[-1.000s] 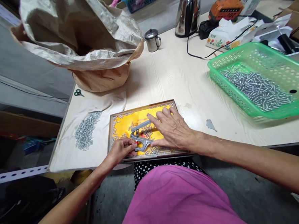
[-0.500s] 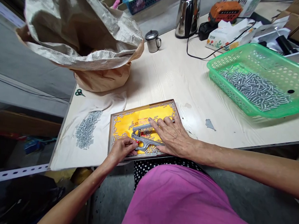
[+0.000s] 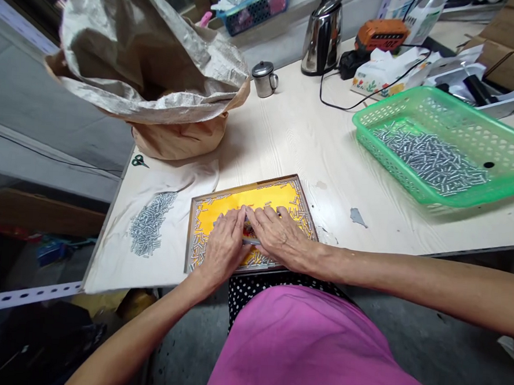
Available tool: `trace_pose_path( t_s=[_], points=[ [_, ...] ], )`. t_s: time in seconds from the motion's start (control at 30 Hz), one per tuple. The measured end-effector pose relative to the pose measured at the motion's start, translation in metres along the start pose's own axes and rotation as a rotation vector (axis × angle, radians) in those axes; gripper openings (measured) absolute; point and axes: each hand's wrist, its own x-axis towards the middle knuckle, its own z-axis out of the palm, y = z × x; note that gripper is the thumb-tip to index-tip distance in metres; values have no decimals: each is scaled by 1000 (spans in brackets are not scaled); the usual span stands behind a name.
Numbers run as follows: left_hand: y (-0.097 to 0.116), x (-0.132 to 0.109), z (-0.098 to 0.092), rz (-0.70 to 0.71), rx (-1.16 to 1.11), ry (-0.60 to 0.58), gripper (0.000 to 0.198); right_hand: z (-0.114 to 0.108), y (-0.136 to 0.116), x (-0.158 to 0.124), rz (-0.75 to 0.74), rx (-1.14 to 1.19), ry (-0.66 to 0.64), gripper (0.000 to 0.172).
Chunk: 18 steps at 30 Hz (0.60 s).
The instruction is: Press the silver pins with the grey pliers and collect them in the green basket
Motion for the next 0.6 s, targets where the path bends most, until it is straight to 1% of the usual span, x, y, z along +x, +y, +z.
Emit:
trace_pose_path(
  t_s=[0.1, 0.2, 0.33, 0.4, 0.43, 0.5, 0.53, 0.6],
  points=[
    [-6, 7, 5, -26, 25, -9, 65, -3, 2, 7, 9, -78, -33, 47],
    [-11, 10, 5, -32, 12, -67, 51, -3, 7, 10, -57, -91, -56, 32],
    [-12, 13, 4, -54, -24, -197, 31, -1, 15, 10, -173, -16, -103, 29],
    [-11, 14, 6, -65, -36, -223, 31, 1, 19, 10, -182, 0, -123, 28],
    [-11, 14, 7, -66, -42, -209, 34, 3, 21, 10, -169, 12, -119, 26],
    [-10, 12, 9, -34, -46, -114, 43, 5, 25, 9, -129, 77, -87, 20],
    [-9, 10, 10, 4, -40, -43, 46, 4, 27, 8, -110, 129, -63, 22],
    [-8, 5, 11, 119, 1, 116, 41, 2, 31, 7, -85, 227, -16, 37]
  ],
)
